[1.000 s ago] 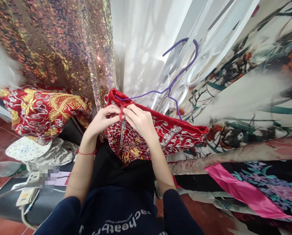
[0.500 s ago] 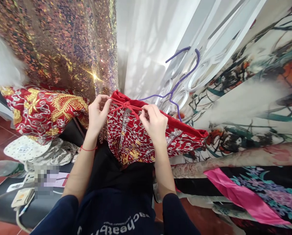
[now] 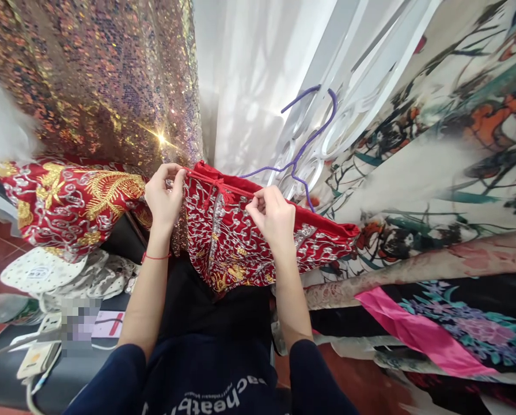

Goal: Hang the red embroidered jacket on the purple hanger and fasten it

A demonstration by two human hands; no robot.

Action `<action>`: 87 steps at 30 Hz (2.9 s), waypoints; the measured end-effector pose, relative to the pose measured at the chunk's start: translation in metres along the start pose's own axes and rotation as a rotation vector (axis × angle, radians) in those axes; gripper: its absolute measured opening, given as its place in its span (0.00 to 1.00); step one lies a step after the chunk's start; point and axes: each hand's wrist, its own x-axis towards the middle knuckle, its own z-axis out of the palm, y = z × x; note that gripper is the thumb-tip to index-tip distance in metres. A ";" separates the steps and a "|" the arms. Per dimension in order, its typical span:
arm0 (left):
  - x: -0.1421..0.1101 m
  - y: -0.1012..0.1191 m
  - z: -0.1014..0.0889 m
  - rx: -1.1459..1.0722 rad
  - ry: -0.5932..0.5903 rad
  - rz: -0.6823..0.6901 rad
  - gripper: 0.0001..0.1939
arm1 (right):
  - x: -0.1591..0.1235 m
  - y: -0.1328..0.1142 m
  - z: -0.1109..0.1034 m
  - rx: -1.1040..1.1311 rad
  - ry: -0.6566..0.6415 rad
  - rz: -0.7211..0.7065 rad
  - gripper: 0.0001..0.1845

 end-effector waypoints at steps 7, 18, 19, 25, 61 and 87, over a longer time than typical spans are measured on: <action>-0.019 0.014 -0.005 -0.071 -0.208 0.258 0.17 | -0.005 -0.008 0.009 0.435 -0.032 0.329 0.05; -0.025 0.023 0.007 -0.465 -0.409 0.113 0.24 | -0.005 -0.039 0.021 0.685 -0.045 0.394 0.14; -0.025 0.025 0.007 -0.437 -0.395 0.104 0.22 | -0.005 -0.039 0.022 0.650 -0.048 0.359 0.12; -0.022 0.034 0.009 -0.239 -0.318 0.162 0.12 | -0.004 -0.034 0.028 0.472 -0.045 0.263 0.09; -0.017 0.028 0.007 -0.434 -0.177 -0.107 0.14 | -0.022 -0.039 0.048 0.452 -0.368 0.385 0.09; 0.001 0.013 0.010 -0.265 -0.098 0.041 0.14 | -0.023 -0.014 -0.057 0.406 -0.057 0.059 0.08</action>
